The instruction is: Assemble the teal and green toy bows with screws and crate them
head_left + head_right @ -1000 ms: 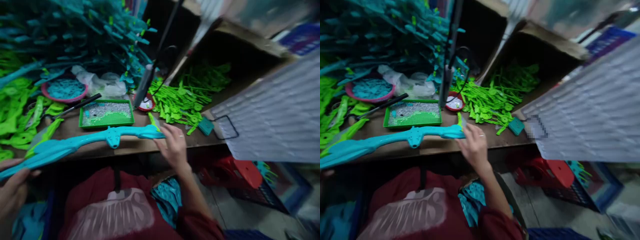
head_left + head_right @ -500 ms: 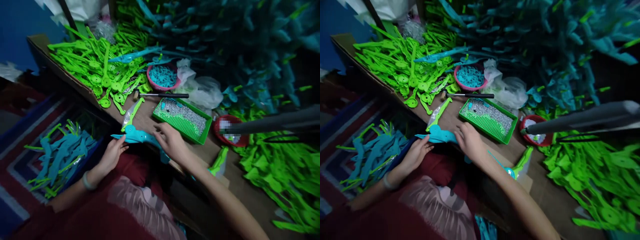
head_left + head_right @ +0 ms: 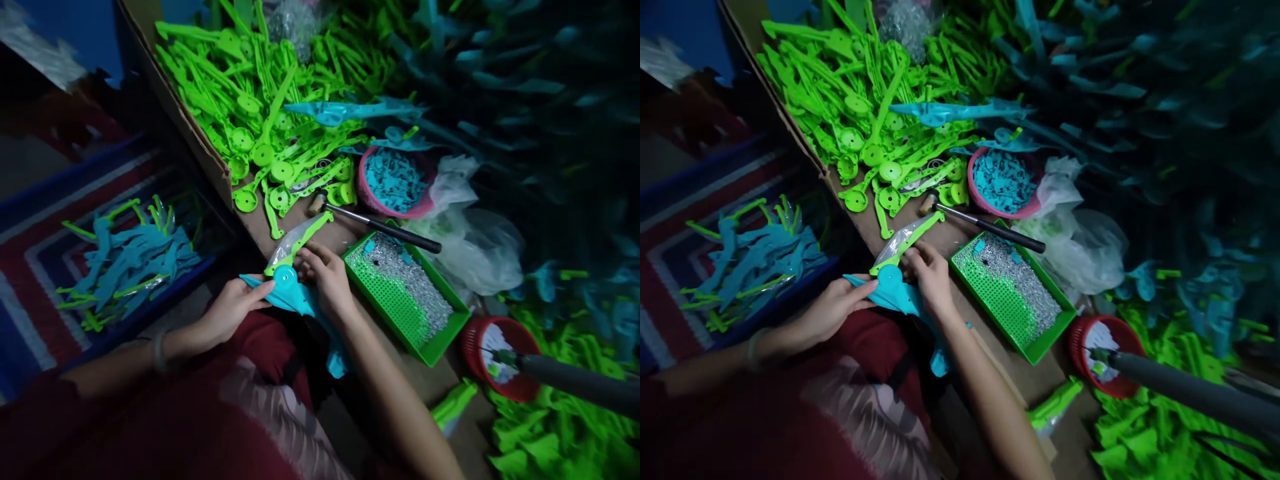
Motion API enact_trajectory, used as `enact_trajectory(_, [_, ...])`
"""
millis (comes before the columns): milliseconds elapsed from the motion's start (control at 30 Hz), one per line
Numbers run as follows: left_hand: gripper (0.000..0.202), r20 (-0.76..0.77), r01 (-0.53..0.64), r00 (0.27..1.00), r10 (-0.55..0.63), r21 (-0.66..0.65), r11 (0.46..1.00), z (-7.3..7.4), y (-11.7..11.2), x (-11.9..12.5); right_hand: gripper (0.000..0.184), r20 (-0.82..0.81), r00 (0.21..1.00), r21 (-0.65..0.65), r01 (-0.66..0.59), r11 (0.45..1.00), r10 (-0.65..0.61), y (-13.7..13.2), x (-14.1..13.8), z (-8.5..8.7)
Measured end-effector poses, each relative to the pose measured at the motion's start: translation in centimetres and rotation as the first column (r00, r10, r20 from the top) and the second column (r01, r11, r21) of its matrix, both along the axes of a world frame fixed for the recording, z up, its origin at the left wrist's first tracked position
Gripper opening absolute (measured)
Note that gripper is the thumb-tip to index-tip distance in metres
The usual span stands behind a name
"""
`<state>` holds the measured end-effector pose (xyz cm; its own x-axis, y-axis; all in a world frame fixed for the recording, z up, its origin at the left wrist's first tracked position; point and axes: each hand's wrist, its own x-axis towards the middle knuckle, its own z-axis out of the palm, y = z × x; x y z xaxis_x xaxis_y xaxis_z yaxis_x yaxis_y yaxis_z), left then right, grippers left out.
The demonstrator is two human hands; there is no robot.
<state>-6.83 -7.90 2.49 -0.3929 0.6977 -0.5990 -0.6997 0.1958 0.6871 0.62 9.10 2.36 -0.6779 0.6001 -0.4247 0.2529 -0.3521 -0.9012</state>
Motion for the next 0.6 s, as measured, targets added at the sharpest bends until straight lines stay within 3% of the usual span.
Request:
enact_trajectory(67, [0.041,0.032,0.020,0.999,-0.021,0.007,1.000,0.3,-0.1,-0.1,0.051,-0.049,0.993,-0.033,-0.107,0.994,0.105,0.2,0.1,0.2])
enact_trajectory(133, [0.040,0.048,0.030,0.998,-0.030,0.004,1.000,0.4,-0.1,-0.2,0.055,-0.080,0.951,0.035,-0.296,0.955,0.298,0.5,0.1,0.5])
enact_trajectory(233, [0.040,0.040,0.045,0.998,-0.045,0.010,0.999,0.0,-0.2,-0.6,0.046,-0.053,0.821,0.277,-0.535,0.798,0.568,0.2,-0.4,1.2])
enact_trajectory(300, [0.041,0.018,0.043,0.999,-0.043,0.002,0.999,-0.3,0.0,-0.8,0.037,-0.006,0.786,0.404,-0.564,0.721,0.618,-0.3,-0.8,1.9])
enact_trajectory(433, [0.044,-0.034,0.051,0.998,-0.053,-0.043,0.998,-0.9,0.6,-1.3,0.039,0.098,0.920,0.655,-0.347,0.672,0.380,0.9,0.7,4.2])
enact_trajectory(533, [0.048,-0.025,0.095,0.995,-0.097,-0.064,0.993,-1.2,1.0,-1.8,0.034,0.211,0.971,0.812,-0.238,0.533,0.113,5.6,5.9,7.2])
enact_trajectory(600, [0.052,-0.034,0.125,0.991,-0.128,-0.081,0.989,-1.3,1.2,-2.1,0.026,0.328,0.923,0.883,-0.226,0.411,-0.199,9.5,10.4,9.1])
